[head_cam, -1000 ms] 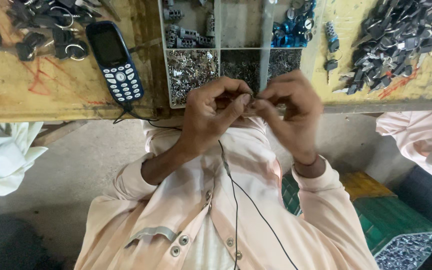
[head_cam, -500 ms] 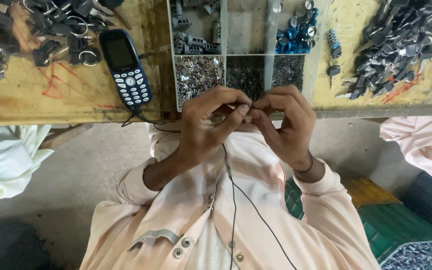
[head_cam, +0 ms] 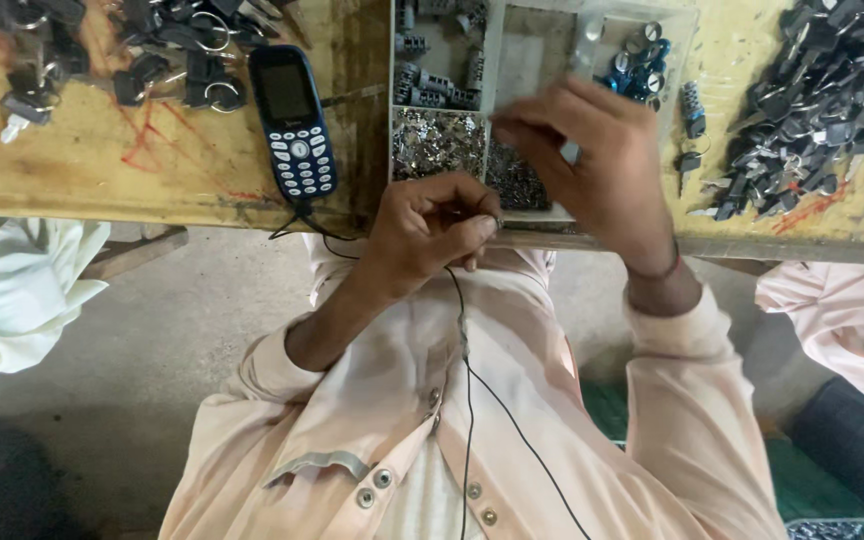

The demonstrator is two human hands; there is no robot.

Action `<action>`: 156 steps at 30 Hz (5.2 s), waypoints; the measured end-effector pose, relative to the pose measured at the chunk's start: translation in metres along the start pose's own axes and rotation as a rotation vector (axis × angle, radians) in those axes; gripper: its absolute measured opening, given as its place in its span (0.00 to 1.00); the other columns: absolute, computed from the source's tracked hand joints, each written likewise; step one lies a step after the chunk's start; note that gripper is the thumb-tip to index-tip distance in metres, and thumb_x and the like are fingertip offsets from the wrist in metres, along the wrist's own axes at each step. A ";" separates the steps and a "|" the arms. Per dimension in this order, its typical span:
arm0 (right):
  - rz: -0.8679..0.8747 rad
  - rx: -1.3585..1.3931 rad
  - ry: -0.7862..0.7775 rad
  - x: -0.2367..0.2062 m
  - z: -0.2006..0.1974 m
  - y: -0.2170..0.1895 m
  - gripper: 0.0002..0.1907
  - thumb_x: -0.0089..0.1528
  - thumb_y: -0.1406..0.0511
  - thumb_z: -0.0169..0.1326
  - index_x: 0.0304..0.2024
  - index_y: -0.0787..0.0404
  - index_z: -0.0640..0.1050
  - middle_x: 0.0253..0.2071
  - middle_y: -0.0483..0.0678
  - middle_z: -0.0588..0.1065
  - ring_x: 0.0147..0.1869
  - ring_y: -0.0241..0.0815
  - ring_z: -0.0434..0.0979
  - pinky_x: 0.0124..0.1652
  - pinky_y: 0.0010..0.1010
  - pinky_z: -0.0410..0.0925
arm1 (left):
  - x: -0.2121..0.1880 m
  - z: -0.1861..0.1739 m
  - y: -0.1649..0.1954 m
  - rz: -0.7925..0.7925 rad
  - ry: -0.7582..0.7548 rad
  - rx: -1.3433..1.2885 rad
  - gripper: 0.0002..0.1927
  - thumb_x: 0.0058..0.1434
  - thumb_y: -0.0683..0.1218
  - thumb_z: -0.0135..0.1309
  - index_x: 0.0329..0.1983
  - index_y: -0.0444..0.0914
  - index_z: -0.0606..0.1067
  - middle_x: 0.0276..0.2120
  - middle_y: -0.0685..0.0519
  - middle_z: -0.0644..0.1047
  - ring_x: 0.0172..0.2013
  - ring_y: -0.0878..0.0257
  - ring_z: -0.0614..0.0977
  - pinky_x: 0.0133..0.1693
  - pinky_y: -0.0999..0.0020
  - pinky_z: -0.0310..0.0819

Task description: The person sits at a workbench assembling small padlock components by hand. They pick metal lock bodies and blue plastic caps from a compartment organizer, fit the parts together in their hands, and place finished assemblies aside, repeating the cycle.

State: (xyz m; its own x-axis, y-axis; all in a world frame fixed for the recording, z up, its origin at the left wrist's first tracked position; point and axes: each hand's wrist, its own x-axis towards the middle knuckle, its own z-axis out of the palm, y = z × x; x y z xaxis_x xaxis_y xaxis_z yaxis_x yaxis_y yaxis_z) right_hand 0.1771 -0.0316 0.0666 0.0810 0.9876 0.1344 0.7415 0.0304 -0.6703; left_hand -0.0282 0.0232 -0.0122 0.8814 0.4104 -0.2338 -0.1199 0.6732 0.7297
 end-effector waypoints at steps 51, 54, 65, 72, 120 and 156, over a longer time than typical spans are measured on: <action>0.059 -0.492 0.311 -0.020 -0.033 0.097 0.03 0.68 0.73 0.61 0.40 0.67 0.78 0.38 0.55 0.76 0.36 0.47 0.77 0.35 0.35 0.68 | 0.005 0.022 0.003 0.448 0.036 0.671 0.07 0.65 0.37 0.63 0.45 0.36 0.81 0.43 0.47 0.85 0.44 0.60 0.88 0.48 0.69 0.83; 0.362 0.415 0.255 -0.036 -0.043 0.077 0.02 0.75 0.72 0.56 0.46 0.66 0.77 0.39 0.52 0.78 0.35 0.38 0.77 0.35 0.29 0.70 | 0.007 0.019 0.007 0.509 0.045 0.819 0.08 0.65 0.36 0.62 0.47 0.35 0.80 0.45 0.48 0.84 0.45 0.57 0.88 0.47 0.67 0.83; 0.571 0.988 0.000 -0.096 0.008 0.019 0.06 0.69 0.74 0.55 0.49 0.70 0.75 0.38 0.49 0.77 0.39 0.35 0.81 0.38 0.29 0.77 | 0.017 0.012 0.017 0.906 -0.247 1.280 0.10 0.66 0.40 0.61 0.45 0.31 0.74 0.54 0.39 0.77 0.55 0.45 0.80 0.56 0.53 0.79; 0.502 1.284 -0.221 -0.086 0.012 0.017 0.18 0.71 0.73 0.54 0.55 0.59 0.58 0.46 0.47 0.70 0.44 0.36 0.78 0.40 0.29 0.74 | 0.010 0.015 0.004 0.694 -0.154 0.883 0.20 0.68 0.38 0.63 0.61 0.29 0.73 0.56 0.50 0.80 0.49 0.56 0.82 0.51 0.63 0.81; 0.131 -0.011 -0.223 -0.055 -0.015 -0.041 0.32 0.52 0.64 0.70 0.54 0.66 0.70 0.42 0.54 0.76 0.39 0.52 0.82 0.37 0.39 0.74 | -0.008 0.036 0.004 0.289 0.129 0.662 0.11 0.59 0.45 0.67 0.37 0.32 0.80 0.29 0.51 0.82 0.28 0.67 0.82 0.30 0.71 0.77; 0.238 -0.125 -0.078 -0.042 0.009 0.006 0.06 0.63 0.68 0.62 0.41 0.62 0.78 0.38 0.51 0.73 0.37 0.53 0.76 0.35 0.40 0.68 | -0.009 0.006 0.035 0.545 0.342 1.152 0.10 0.64 0.36 0.61 0.47 0.35 0.77 0.39 0.47 0.80 0.38 0.52 0.83 0.37 0.62 0.78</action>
State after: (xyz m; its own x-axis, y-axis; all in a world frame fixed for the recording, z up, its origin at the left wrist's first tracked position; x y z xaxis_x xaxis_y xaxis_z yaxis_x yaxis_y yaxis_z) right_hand 0.1725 -0.0715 0.0501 0.2143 0.9738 -0.0761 0.7845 -0.2180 -0.5806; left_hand -0.0374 0.0393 0.0187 0.6647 0.7085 0.2371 0.1840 -0.4629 0.8671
